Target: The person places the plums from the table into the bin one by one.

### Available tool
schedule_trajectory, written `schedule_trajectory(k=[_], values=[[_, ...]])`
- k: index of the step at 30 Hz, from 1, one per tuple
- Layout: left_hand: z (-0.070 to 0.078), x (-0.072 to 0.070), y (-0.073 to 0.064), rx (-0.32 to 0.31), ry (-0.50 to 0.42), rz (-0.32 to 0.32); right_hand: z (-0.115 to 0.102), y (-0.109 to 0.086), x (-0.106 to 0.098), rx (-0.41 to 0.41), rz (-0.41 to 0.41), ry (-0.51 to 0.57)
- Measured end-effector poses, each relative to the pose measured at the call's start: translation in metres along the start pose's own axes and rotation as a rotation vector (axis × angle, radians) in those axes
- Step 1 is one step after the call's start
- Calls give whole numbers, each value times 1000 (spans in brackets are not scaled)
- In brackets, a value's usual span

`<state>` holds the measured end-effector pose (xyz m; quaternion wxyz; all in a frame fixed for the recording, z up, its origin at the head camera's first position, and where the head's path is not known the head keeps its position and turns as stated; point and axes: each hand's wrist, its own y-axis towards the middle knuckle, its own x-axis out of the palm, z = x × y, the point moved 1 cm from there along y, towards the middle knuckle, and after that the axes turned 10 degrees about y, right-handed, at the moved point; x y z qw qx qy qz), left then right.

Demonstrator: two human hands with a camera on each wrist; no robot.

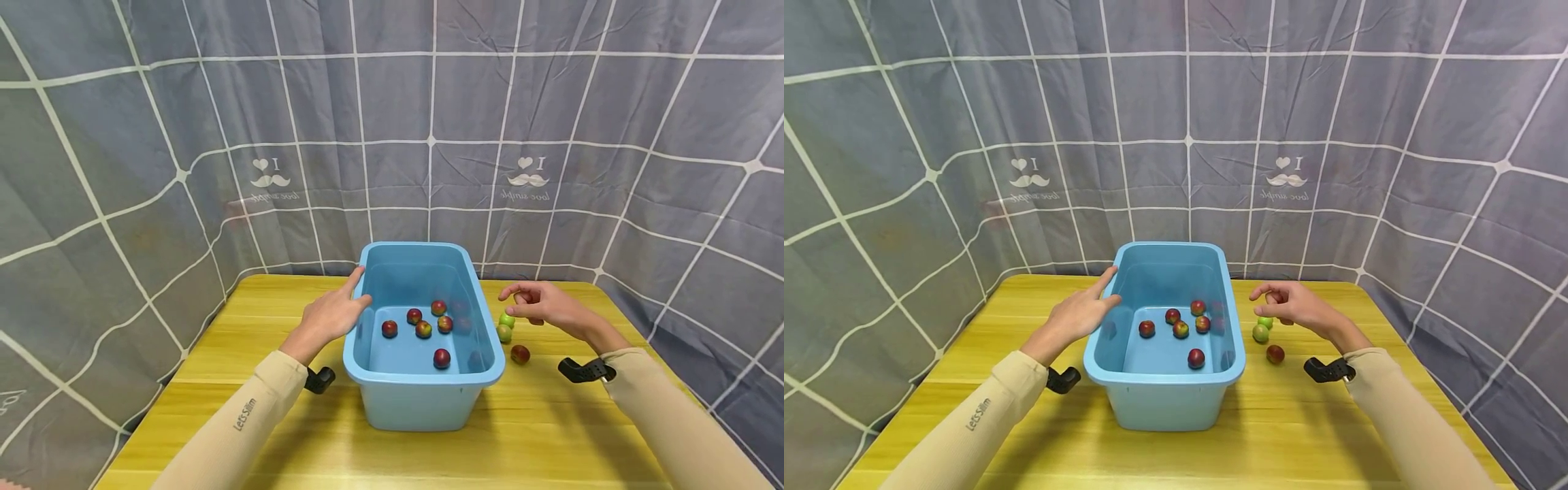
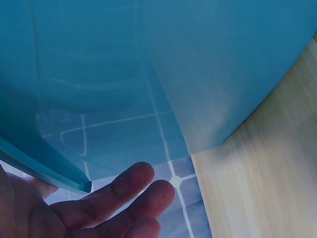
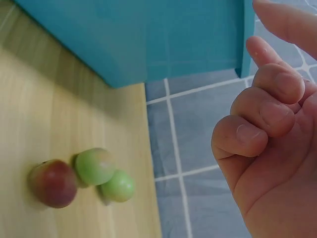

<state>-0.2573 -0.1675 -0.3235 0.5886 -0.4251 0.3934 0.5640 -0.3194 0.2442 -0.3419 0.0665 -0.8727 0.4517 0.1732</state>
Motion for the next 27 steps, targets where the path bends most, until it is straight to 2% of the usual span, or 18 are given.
schedule_trajectory(k=[14,27], values=[[-1,-1,1,-1,7,-5,41,-21,-1,38,20,139],[-2,-1,1,-2,6,-1,82,-32,-4,112,62,173]])
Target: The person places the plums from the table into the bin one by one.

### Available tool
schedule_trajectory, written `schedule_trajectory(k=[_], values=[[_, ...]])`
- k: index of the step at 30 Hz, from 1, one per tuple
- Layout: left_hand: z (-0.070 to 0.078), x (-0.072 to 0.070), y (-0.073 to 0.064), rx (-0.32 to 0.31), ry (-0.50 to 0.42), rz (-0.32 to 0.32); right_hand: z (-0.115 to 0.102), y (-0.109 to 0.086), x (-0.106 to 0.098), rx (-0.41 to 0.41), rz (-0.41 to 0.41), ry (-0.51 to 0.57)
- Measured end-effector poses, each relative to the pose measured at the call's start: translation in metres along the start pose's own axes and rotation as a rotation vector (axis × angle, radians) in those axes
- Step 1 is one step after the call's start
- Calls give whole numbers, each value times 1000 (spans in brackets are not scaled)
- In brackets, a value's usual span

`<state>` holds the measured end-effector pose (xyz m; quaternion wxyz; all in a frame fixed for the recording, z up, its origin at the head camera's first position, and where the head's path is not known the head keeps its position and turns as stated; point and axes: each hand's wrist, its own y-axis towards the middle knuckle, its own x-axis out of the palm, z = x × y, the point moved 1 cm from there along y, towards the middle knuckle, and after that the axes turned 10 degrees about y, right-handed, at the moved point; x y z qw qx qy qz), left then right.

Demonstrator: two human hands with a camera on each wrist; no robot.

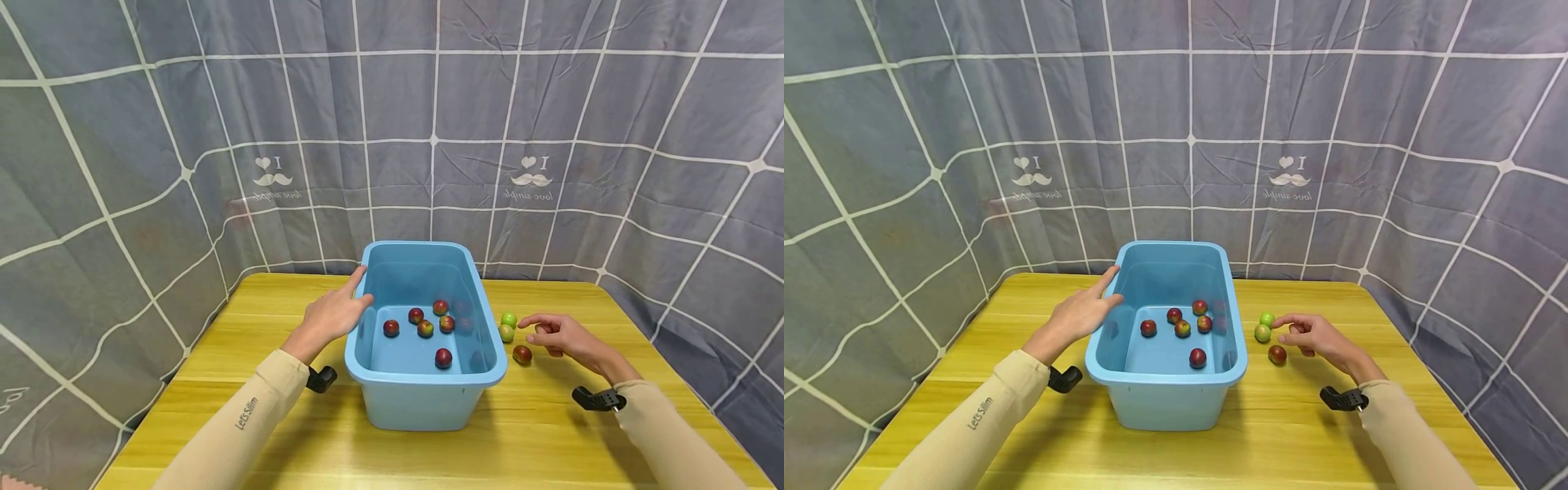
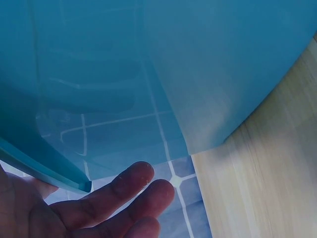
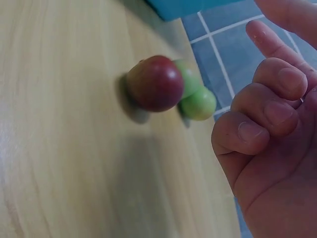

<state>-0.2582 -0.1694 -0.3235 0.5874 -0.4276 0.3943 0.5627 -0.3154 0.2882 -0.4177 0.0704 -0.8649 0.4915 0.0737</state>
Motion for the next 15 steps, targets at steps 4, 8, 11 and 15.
schedule_trajectory(k=[4,8,11,15], values=[[0,0,0,-1,0,1,9,0,-1,-9,-13,22],[0,-1,0,-1,-1,2,18,1,-2,13,-12,26],[0,-1,-1,-2,-2,1,26,1,-2,44,5,1],[0,-1,-2,-3,-3,2,34,0,-3,61,9,-30]])
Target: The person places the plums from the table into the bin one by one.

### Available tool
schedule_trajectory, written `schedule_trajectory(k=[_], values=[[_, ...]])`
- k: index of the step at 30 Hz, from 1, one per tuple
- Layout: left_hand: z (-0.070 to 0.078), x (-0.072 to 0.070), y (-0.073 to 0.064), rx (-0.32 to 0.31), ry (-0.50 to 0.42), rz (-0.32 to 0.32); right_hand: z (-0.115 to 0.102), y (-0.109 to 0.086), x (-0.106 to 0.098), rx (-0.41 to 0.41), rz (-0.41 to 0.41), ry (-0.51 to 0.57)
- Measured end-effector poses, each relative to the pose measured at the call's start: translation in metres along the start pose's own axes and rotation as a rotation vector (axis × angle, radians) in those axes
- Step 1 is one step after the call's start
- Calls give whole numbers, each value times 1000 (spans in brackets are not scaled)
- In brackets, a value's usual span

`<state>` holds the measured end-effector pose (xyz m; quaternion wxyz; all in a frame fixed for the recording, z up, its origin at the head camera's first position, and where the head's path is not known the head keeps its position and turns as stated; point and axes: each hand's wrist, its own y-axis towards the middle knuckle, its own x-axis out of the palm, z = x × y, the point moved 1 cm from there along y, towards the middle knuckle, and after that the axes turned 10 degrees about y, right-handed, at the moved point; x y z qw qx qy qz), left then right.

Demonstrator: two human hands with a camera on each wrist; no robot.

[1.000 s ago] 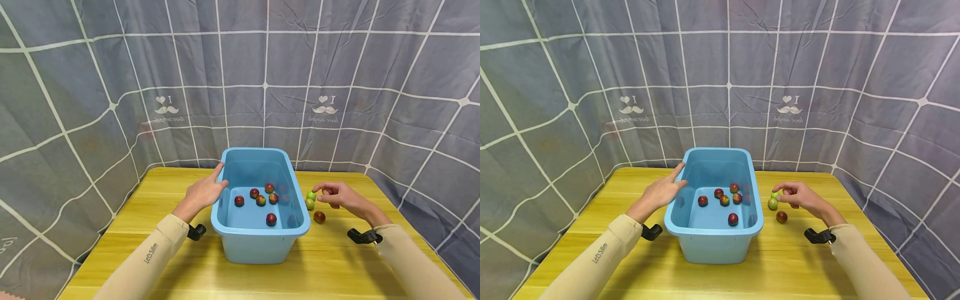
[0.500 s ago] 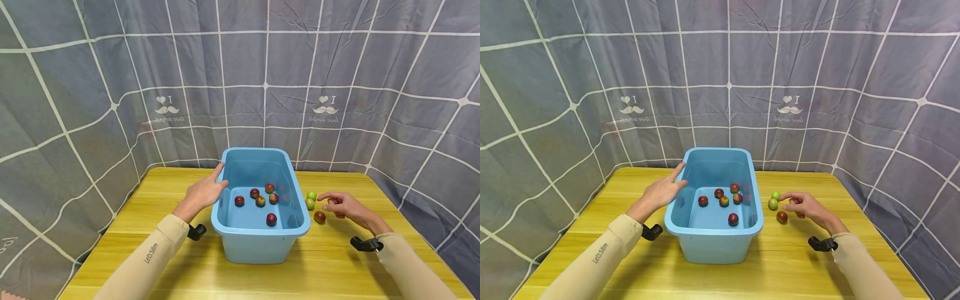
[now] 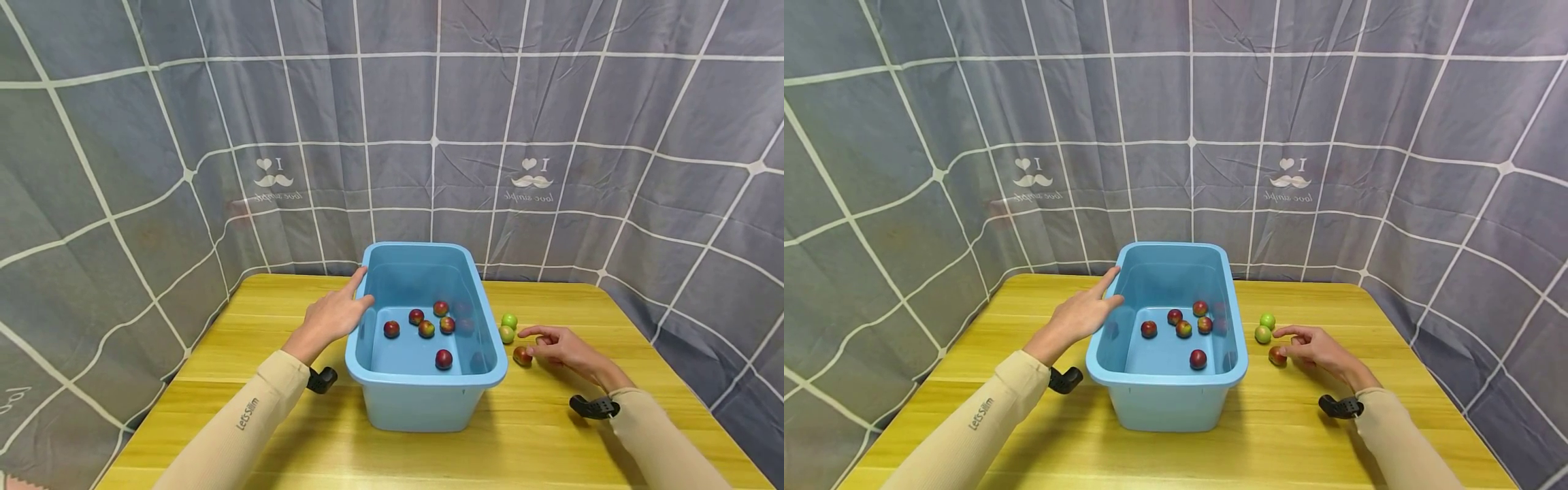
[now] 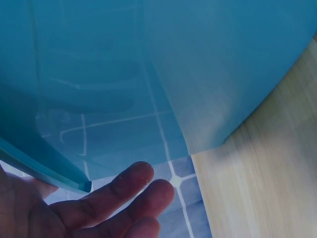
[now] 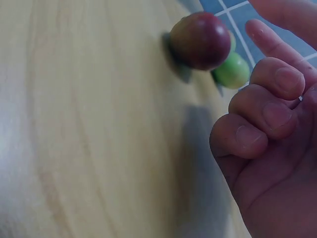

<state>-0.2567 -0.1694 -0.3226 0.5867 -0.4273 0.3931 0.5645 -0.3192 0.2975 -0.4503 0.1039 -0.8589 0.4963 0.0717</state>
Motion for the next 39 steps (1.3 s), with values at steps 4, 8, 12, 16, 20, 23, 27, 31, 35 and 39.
schedule_trajectory(k=[4,8,12,16,20,23,27,31,35,39], values=[[0,0,0,3,0,1,7,0,-1,5,-11,0],[0,0,0,7,0,1,11,1,-2,6,-15,-5],[0,0,0,9,-1,3,12,0,-1,6,-15,-20],[0,1,0,9,-1,4,13,0,1,-12,-25,-31],[0,1,-1,6,0,7,14,0,2,-21,-36,-21],[0,1,-1,6,0,8,15,1,2,-17,-36,-27],[-1,1,-1,6,-4,9,13,1,2,1,-30,-43],[-1,1,-1,8,-9,10,13,1,2,16,-21,-61],[-1,0,-1,11,-11,14,14,3,1,37,-8,-83],[-1,1,-1,14,-11,17,13,3,0,40,-13,-83]])
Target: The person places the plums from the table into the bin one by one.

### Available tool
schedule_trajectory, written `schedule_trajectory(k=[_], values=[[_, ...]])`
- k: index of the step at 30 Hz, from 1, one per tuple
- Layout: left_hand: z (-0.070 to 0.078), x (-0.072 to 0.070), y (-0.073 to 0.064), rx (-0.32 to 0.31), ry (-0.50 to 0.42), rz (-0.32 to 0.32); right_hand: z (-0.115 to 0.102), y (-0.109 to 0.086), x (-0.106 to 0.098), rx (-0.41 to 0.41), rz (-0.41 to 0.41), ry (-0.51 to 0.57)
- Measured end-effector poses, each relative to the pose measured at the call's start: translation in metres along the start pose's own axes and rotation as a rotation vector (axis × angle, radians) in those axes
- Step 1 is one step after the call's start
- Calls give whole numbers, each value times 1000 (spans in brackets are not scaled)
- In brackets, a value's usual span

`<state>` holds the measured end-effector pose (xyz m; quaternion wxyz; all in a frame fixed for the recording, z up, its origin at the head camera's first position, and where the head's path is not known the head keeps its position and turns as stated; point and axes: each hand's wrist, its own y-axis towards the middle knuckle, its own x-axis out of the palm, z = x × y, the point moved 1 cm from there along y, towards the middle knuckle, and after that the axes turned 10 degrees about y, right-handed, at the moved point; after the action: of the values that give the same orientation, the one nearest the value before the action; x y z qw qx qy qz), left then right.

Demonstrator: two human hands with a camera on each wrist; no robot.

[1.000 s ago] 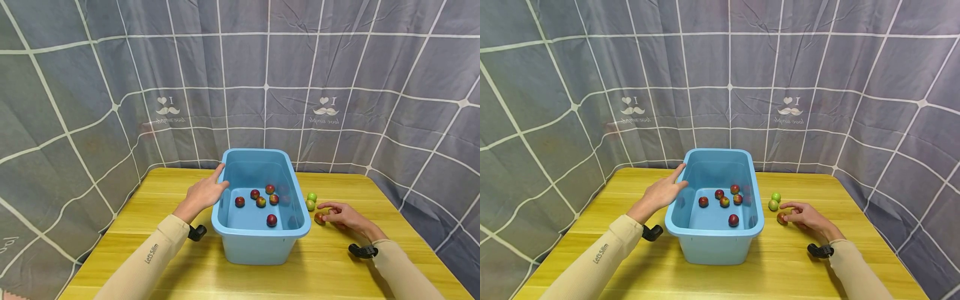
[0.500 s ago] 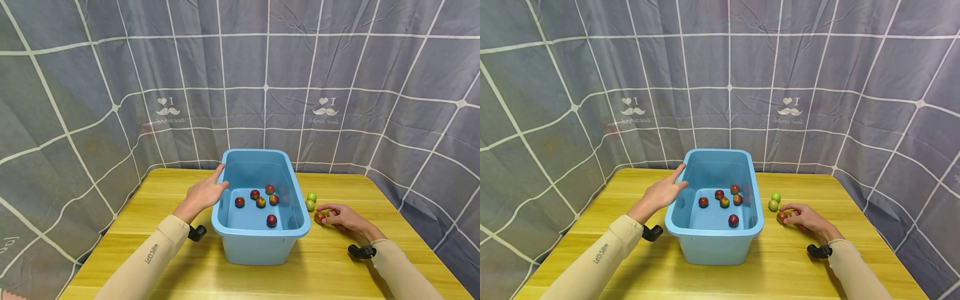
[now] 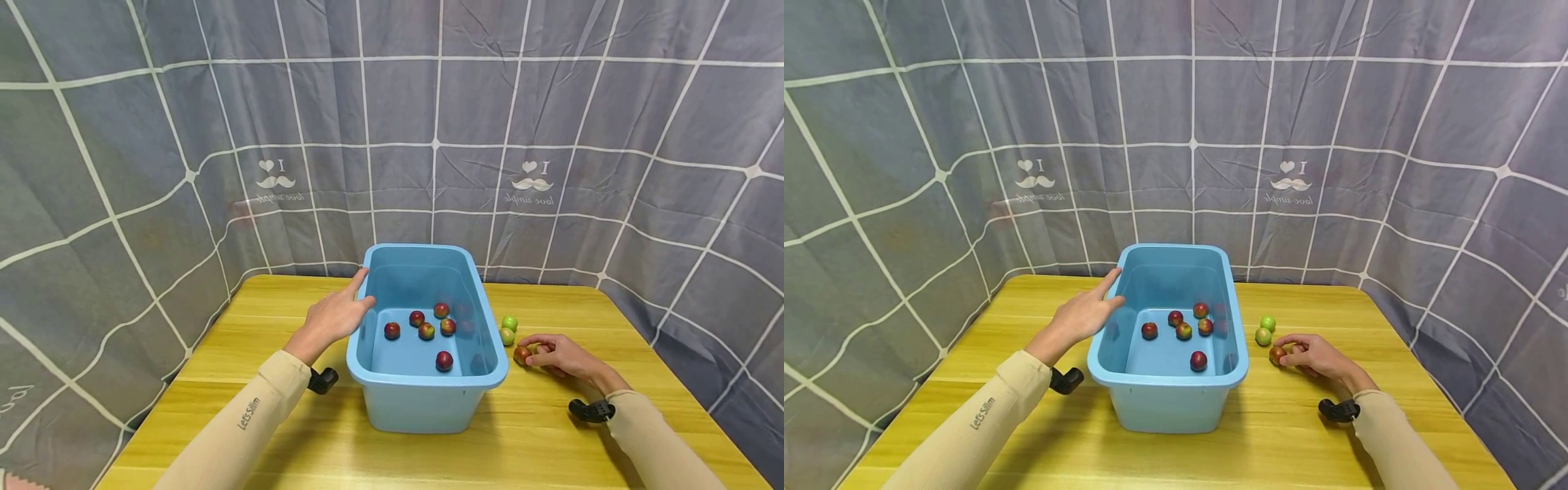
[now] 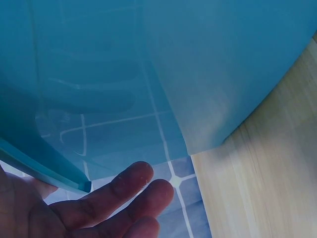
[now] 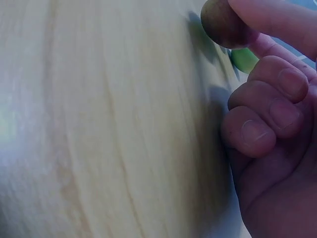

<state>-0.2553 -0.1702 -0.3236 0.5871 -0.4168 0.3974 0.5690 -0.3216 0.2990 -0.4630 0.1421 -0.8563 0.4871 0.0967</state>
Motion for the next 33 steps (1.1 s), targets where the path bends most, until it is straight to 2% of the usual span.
schedule_trajectory(k=[10,15,25,33], values=[[0,1,0,-2,-3,-4,-6,-2,-1,9,-17,39],[0,1,1,-3,5,-9,-13,-1,-1,7,-19,13],[1,0,1,-1,18,-15,-36,5,-6,-31,-6,-19],[1,-1,1,-1,23,-13,-61,10,-14,-93,-34,-12]])
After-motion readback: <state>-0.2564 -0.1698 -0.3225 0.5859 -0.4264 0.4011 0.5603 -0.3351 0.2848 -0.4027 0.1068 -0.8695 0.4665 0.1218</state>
